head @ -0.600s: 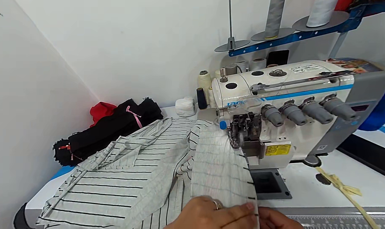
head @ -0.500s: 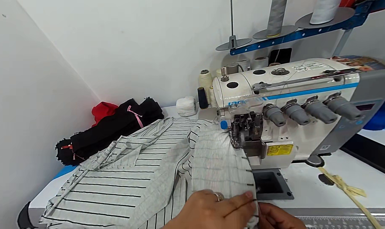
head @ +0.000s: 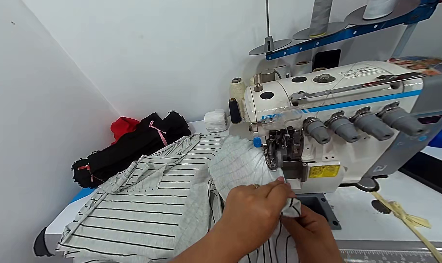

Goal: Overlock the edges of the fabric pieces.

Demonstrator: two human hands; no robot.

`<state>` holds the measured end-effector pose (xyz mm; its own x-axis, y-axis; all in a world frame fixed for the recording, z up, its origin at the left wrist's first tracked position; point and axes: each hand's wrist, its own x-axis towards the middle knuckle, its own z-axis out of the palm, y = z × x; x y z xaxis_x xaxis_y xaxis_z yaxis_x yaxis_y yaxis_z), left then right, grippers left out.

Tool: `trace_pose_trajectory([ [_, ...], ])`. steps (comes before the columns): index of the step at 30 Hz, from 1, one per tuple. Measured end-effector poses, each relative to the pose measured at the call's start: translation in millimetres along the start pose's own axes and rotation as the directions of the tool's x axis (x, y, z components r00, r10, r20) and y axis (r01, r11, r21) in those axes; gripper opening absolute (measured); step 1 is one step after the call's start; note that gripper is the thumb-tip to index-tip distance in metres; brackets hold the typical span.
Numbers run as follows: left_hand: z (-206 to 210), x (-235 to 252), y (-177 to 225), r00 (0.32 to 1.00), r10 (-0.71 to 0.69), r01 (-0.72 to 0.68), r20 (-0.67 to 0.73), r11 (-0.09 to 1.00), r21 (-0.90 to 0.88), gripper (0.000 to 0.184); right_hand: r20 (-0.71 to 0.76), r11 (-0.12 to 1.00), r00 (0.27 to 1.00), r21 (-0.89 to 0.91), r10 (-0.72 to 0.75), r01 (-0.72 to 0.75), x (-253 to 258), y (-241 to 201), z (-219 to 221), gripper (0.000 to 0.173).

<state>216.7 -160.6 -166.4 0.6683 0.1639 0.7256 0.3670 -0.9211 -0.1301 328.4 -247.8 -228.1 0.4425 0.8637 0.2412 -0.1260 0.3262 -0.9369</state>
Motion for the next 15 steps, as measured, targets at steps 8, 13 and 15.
trace_pose_trajectory([
  [8, -1, -21, -4, 0.997, -0.066, 0.063, -0.045, 0.996, -0.060, 0.028, 0.019, 0.997, 0.999, 0.075, 0.026, -0.027, 4, 2, 6, 0.020],
  [13, -29, -48, 11, 0.973, -0.158, 0.123, -0.167, 0.971, -0.204, 0.013, 0.151, 0.976, 0.981, 0.161, 0.119, -0.143, -5, 3, 22, 0.025],
  [15, -37, -51, 20, 0.972, -0.159, 0.117, -0.173, 0.966, -0.229, 0.008, 0.220, 0.970, 0.966, 0.170, 0.136, -0.175, -8, 4, 32, 0.020],
])
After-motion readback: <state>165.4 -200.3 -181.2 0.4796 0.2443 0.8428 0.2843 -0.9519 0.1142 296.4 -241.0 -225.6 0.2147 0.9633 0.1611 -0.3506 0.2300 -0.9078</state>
